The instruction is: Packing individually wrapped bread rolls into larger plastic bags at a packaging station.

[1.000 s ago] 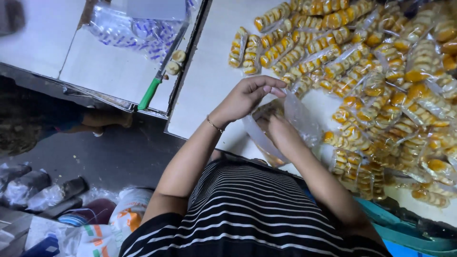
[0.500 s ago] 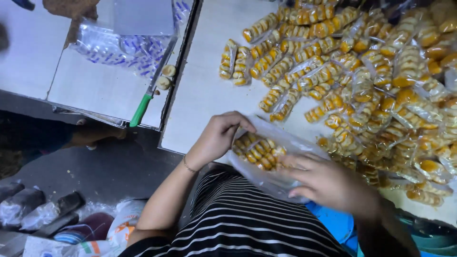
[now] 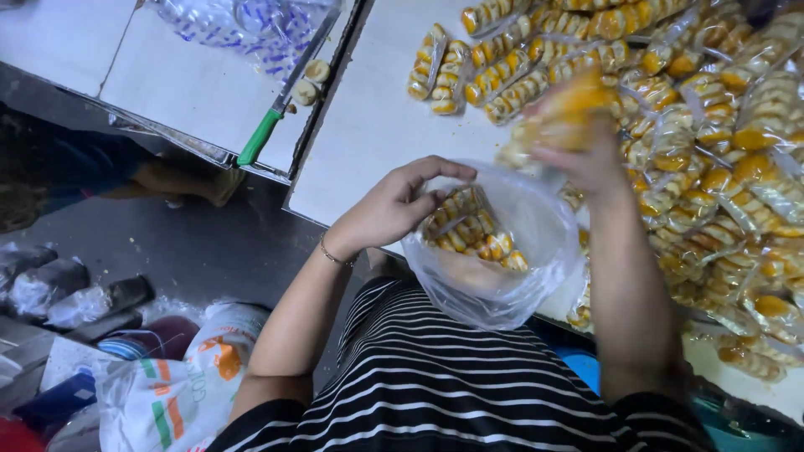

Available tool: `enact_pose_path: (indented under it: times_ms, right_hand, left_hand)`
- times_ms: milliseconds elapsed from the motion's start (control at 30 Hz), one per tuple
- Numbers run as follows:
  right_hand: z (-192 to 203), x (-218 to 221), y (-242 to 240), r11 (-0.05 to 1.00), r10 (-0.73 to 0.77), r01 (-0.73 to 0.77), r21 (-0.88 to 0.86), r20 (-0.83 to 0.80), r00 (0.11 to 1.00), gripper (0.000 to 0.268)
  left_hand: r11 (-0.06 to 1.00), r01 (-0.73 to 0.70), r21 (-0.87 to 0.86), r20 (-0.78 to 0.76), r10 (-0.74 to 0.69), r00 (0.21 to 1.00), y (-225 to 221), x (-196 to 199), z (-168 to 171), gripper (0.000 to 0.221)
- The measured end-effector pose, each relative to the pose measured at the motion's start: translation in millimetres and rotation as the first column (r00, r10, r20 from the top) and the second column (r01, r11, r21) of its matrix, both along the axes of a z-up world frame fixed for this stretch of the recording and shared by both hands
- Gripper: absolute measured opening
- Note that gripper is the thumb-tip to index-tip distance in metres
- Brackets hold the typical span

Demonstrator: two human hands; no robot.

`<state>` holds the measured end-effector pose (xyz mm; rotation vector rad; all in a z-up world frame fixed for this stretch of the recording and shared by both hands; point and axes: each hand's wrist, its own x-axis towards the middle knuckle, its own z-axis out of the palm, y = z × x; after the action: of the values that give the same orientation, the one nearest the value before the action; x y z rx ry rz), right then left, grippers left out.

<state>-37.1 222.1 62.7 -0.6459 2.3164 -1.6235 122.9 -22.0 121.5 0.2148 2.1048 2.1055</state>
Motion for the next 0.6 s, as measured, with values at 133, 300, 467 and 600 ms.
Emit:
enact_pose_path:
  times_ms: [133, 300, 467, 600]
  right_hand:
    - [60, 45, -19, 0.940, 0.207, -0.182, 0.288, -0.058, 0.977, 0.070]
    - [-94, 153, 13, 0.334, 0.764, -0.101, 0.937, -0.207, 0.611, 0.038]
    - [87, 80, 44, 0.688, 0.613, -0.649, 0.325, 0.220, 0.759, 0.048]
    - [-87, 19, 134, 0.204, 0.723, 0.050, 0.978, -0.185, 0.666, 0.037]
  left_hand:
    - [0.988, 0.010, -0.153, 0.038, -0.004, 0.999, -4, -20, 1, 0.049]
    - [0.987, -0.031, -0.160, 0.139, 0.053, 0.989, 2, -26, 31, 0.058]
    - [0.982, 0.138, -0.132, 0.190, -0.111, 0.976, -15, -12, 15, 0.055]
    - [0.950, 0.297, -0.092, 0.266, -0.264, 0.927, -32, 9, -7, 0.053]
